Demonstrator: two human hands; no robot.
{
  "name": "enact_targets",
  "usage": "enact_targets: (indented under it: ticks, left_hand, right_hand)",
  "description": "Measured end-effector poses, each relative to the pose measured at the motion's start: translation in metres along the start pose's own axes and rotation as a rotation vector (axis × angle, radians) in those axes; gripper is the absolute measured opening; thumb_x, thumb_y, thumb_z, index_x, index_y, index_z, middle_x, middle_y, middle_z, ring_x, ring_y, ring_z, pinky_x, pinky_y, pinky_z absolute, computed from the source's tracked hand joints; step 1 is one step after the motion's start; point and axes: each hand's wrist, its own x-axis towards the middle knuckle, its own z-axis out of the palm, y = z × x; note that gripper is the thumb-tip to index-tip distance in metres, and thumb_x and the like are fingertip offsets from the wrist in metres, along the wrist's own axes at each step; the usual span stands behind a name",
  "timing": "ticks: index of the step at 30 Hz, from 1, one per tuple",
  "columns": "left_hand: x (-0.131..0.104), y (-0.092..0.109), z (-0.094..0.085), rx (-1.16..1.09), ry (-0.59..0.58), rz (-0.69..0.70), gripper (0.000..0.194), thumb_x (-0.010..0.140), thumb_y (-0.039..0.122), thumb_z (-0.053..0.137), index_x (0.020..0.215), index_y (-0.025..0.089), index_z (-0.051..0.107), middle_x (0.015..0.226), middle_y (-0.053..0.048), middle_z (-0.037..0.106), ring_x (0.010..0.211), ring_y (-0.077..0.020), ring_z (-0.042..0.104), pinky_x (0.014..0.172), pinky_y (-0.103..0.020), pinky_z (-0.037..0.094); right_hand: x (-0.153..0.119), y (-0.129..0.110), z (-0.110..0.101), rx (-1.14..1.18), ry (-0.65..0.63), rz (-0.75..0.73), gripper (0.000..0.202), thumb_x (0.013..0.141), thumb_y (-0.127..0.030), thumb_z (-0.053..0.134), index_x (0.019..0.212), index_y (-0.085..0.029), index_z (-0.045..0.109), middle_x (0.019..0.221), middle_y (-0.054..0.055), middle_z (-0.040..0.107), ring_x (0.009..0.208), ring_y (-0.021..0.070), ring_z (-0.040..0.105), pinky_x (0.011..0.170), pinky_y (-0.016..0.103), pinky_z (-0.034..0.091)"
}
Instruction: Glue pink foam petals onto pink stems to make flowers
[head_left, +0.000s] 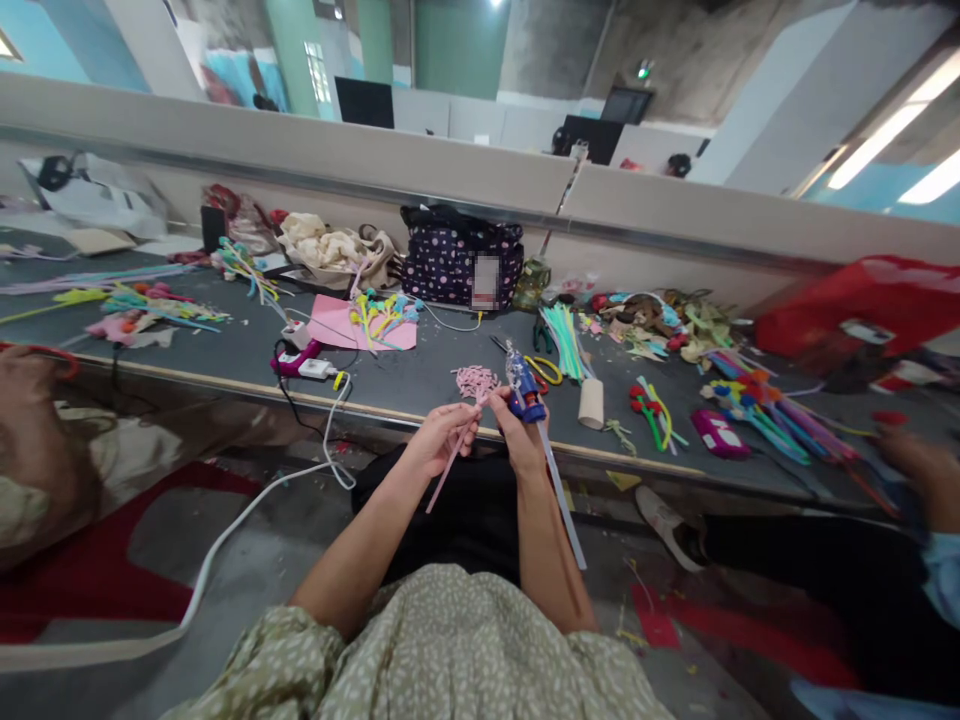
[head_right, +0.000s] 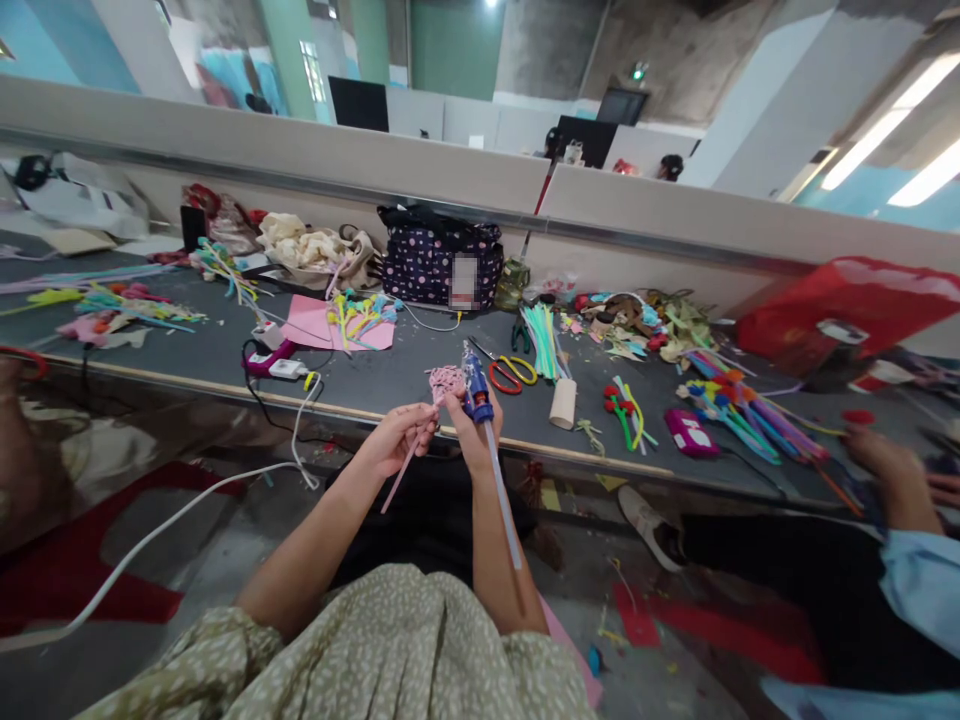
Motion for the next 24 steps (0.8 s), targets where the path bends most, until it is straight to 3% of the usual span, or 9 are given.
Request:
enact_targets:
  ticks: [4,7,12,19,24]
  left_hand:
    - [-0.001,0.002,0.001,-0.021,0.041,-0.02,0.025,0.066,0.029,0.079,0.075,0.01,0.065,0.06,0.0,0.061,0.044,-0.0071,0.054,0.038,-0.017,0.045]
    - [-0.003,0.004,0.001,-0.051,0.06,-0.008,0.025,0.067,0.028,0.079,0.077,0.01,0.066,0.062,-0.001,0.063,0.046,-0.0077,0.056,0.041,-0.018,0.048]
    - [-0.004,0.005,0.002,-0.115,0.087,0.086,0.023,0.066,0.025,0.079,0.078,0.01,0.067,0.064,-0.002,0.064,0.05,-0.0077,0.058,0.045,-0.017,0.05]
    - [0.0,0.004,-0.001,-0.169,0.236,0.157,0.021,0.066,0.023,0.079,0.08,0.011,0.07,0.067,-0.003,0.068,0.055,-0.0097,0.062,0.053,-0.02,0.055]
    - [0.001,0.004,-0.002,-0.176,0.256,0.162,0.022,0.066,0.025,0.078,0.081,0.011,0.071,0.067,-0.003,0.068,0.053,-0.0088,0.061,0.051,-0.018,0.053]
  right_hand:
    - [-0.001,0.0,-0.002,0.046,0.065,0.052,0.034,0.075,-0.047,0.07,0.088,-0.017,0.061,0.071,-0.002,0.059,0.052,0.0076,0.047,0.052,0.023,0.04]
    - [-0.006,-0.006,-0.011,0.057,-0.013,0.042,0.035,0.082,-0.051,0.063,0.087,-0.017,0.063,0.063,-0.003,0.056,0.05,0.0086,0.047,0.052,0.023,0.04]
    - [-0.02,-0.014,-0.026,0.096,-0.162,-0.029,0.035,0.083,-0.056,0.06,0.089,-0.021,0.057,0.08,0.002,0.065,0.06,0.0129,0.06,0.064,0.028,0.049]
    - [-0.03,-0.012,-0.033,0.163,-0.196,-0.014,0.037,0.088,-0.057,0.053,0.091,-0.02,0.057,0.085,0.004,0.067,0.044,0.0066,0.044,0.046,0.023,0.036]
    - [-0.037,-0.015,-0.034,0.146,-0.255,-0.006,0.037,0.088,-0.057,0.054,0.096,-0.021,0.055,0.089,0.004,0.068,0.046,0.0074,0.049,0.048,0.024,0.04]
